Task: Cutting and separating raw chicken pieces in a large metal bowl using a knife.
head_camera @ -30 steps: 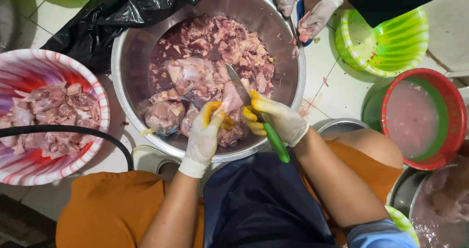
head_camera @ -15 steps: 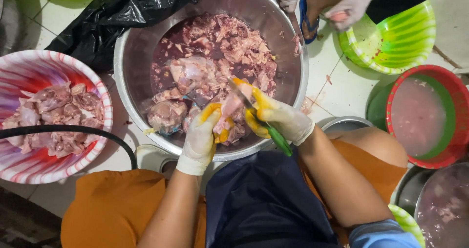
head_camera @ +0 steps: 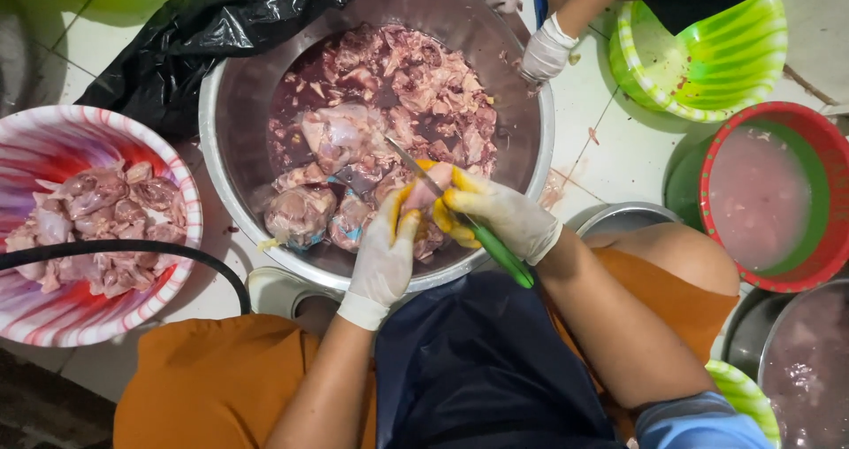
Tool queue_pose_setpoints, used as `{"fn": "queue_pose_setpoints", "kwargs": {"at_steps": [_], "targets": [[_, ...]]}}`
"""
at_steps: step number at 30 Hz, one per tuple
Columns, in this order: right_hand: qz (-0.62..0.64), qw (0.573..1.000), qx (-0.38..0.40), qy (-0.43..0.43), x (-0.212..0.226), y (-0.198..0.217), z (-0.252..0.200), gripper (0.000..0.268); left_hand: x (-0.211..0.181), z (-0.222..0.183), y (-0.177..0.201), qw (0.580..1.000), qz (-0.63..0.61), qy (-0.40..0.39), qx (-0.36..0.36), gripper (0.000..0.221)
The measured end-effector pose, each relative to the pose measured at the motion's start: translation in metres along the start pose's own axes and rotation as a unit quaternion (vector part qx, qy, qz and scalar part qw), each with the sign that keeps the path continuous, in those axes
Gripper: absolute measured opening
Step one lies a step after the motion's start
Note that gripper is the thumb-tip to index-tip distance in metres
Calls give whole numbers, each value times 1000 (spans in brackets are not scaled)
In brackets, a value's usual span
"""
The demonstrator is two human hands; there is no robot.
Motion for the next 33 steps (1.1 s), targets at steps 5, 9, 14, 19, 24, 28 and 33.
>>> {"fn": "queue_pose_setpoints", "kwargs": {"at_steps": [5, 9, 14, 19, 24, 28, 33], "targets": [[65, 997, -29, 30, 5, 19, 0, 34, 45, 7, -7, 976, -208, 31, -59, 26], [19, 999, 7, 41, 32, -20, -8, 54, 64, 7, -10, 898, -434, 8, -64, 19], [-51, 998, 18, 11, -4, 0, -5, 57, 77, 11, -12, 887, -459, -28, -41, 27], [-71, 997, -10, 25, -6, 0, -4, 63, 62, 2, -13, 937, -338, -10, -89, 16], [-85, 995, -33, 30, -15, 9, 0, 60, 30, 5, -2, 991, -122, -31, -34, 48], [-106, 994, -23, 19, -15, 2, 2, 67, 24, 8, -3, 989, -140, -34, -29, 56], [-73, 997, 11, 13, 4, -20, -7, 68, 29, 4, 3, 982, -125, 97, -98, 53]]}}
Point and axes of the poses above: each hand's wrist, its own z-axis towards the middle knuckle, its own y-axis out of the back of the hand, x = y × z, the point moved 2 cm from there along z, towards the middle knuckle, and after that the axes turned 4 degrees about -y, right-handed, at the moved point
